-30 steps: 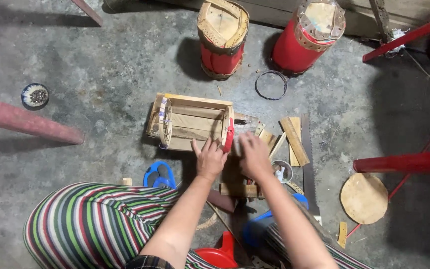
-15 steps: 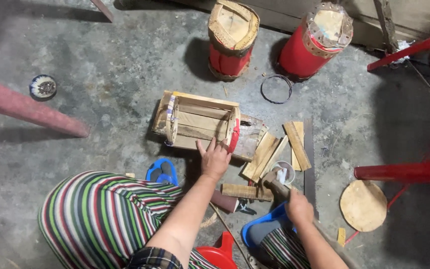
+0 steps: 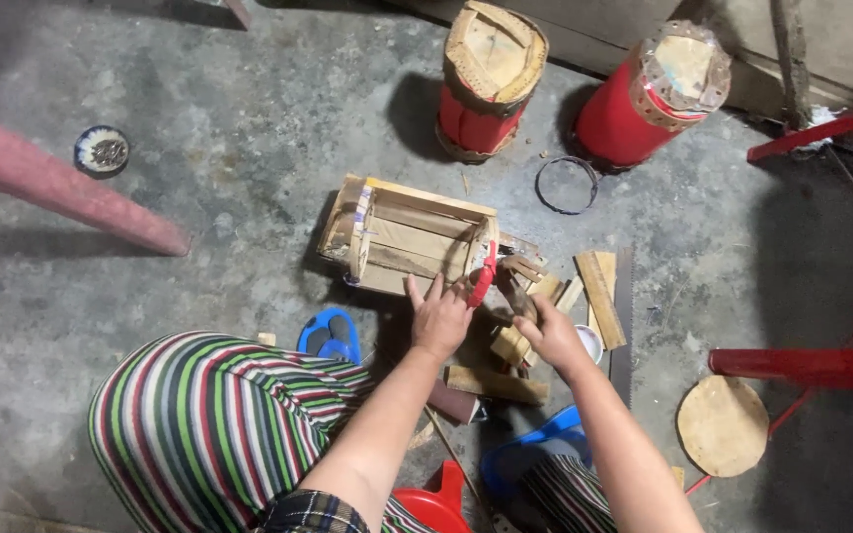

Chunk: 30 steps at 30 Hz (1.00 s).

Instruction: Assembling a small wooden frame or box by applying glue to joints and hammering nails while sitting on the floor.

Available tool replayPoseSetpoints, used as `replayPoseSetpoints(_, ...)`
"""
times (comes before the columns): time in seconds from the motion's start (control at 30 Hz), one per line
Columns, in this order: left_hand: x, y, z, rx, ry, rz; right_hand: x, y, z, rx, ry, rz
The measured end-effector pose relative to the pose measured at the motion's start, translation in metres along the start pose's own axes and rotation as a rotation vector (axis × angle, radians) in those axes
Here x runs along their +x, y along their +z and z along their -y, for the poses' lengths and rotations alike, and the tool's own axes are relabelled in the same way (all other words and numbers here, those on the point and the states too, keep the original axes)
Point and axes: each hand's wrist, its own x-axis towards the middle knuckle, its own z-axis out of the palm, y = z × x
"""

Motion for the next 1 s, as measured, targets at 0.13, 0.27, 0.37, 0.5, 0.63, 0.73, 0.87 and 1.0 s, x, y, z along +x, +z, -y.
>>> replayPoseSetpoints(0.13, 0.002, -0.009, -0.003, -0.004, -0.009, 0.009, 0.01, 0.016, -0.01, -0.04, -0.05, -0.045)
replayPoseSetpoints(0.27, -0.002, 0.002, 0.002, -0.007, -0.003, 0.01, 0.006, 0.021, -0.007, -0.102, -0.08, -0.125)
replayPoseSetpoints(0.37, -0.006, 0.016, 0.007, -0.004, 0.015, -0.003, 0.012, 0.024, -0.022, -0.122, -0.097, -0.166)
replayPoseSetpoints(0.5, -0.007, 0.017, 0.011, -0.013, 0.044, 0.01, 0.012, 0.03, -0.033, -0.024, -0.138, -0.229)
replayPoseSetpoints(0.63, -0.003, 0.009, 0.018, -0.024, 0.098, 0.023, 0.005, 0.03, -0.03, -0.046, -0.162, -0.238)
replayPoseSetpoints(0.73, 0.006, -0.002, 0.021, -0.046, 0.142, 0.088, 0.005, 0.034, -0.046, -0.089, -0.109, -0.224)
replayPoseSetpoints(0.87, 0.018, 0.004, 0.03, 0.026, 0.27, 0.136, -0.007, 0.031, -0.042, -0.036, -0.05, -0.335)
replayPoseSetpoints(1.0, 0.036, 0.01, 0.038, 0.028, 0.374, 0.208, -0.016, 0.029, -0.041, -0.044, -0.039, -0.431)
